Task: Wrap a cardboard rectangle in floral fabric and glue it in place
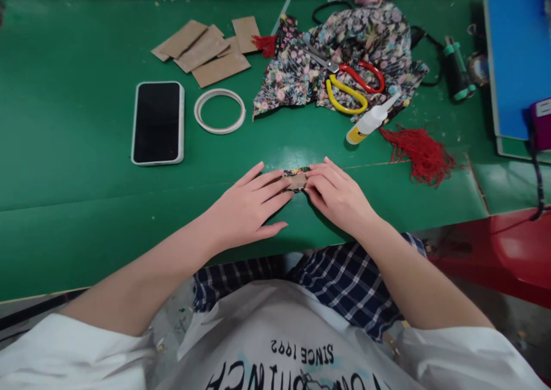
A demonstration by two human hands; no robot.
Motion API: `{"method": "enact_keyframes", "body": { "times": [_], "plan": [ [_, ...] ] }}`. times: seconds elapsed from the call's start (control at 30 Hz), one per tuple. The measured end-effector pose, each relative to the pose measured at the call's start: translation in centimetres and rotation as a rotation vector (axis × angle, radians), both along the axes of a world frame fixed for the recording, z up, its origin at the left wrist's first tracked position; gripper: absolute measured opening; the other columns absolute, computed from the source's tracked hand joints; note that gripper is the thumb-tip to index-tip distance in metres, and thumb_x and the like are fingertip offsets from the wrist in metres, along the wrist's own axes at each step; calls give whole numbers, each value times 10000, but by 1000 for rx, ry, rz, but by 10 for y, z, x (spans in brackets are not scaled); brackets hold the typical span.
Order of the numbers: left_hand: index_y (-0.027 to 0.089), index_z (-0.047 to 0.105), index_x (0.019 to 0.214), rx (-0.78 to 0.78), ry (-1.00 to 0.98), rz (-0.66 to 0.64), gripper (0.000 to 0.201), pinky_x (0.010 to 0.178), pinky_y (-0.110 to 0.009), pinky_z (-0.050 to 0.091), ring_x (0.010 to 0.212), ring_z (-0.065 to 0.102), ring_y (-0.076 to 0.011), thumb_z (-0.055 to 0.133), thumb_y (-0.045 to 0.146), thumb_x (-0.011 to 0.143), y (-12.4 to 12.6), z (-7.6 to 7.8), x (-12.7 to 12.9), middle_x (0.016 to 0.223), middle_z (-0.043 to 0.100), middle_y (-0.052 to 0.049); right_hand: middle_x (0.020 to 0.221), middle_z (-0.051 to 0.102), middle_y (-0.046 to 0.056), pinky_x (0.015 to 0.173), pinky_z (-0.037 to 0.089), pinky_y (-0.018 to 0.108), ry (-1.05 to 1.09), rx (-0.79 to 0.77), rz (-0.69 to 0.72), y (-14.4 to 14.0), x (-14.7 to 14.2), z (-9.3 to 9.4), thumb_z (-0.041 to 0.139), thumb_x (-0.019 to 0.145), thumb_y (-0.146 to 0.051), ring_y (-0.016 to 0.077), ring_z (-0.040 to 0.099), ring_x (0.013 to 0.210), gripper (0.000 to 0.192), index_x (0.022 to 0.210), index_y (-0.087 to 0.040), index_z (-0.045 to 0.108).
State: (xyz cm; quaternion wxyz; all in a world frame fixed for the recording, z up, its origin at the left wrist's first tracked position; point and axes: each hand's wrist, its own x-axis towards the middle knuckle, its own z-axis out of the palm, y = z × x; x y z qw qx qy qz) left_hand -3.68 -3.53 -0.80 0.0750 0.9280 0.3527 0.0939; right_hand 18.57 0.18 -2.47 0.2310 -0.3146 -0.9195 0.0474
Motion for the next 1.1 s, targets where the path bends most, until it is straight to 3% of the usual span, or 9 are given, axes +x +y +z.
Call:
{"method": "enact_keyframes", "body": {
  "times": [0.23,0.47,0.77,0.93,1.1],
  "plan": [
    [112,473,1286,24,-20,12,496,1115,-528,195,1280,392,-274,476,385,872,-1,-2,0,1308,520,-119,886,657,91,1034,419,460,-27,-43,-17,1,-2,3,419,860,-146,200,602,1001,182,829,-145,598],
    [215,428,1312,62,59,23,533,1126,-538,98,1314,341,-277,471,478,850,-4,-3,4,1332,492,-86,859,646,86,1053,385,468,-7,-44,-19,4,-2,0,445,844,-154,206,575,1022,164,819,-148,607],
    [121,405,1325,74,25,45,602,1122,-550,86,1300,349,-287,434,517,871,-2,-7,6,1263,548,-106,838,636,63,1043,388,471,-20,-50,-26,4,-2,3,432,852,-159,199,580,1002,173,796,-162,596],
    [141,283,1397,-16,-41,37,690,1117,-562,88,1337,293,-286,460,528,853,1,-5,0,1340,489,-106,849,641,72,1051,376,476,-15,-66,-22,5,-2,2,446,845,-161,203,577,1018,158,813,-163,600],
    [148,442,1278,-115,-57,-3,547,1126,-548,115,1364,248,-277,511,462,835,5,0,-8,1347,487,-87,834,638,69,1049,381,476,-11,-64,-24,5,-2,3,442,846,-161,202,582,1003,168,798,-165,603]
  ]
}}
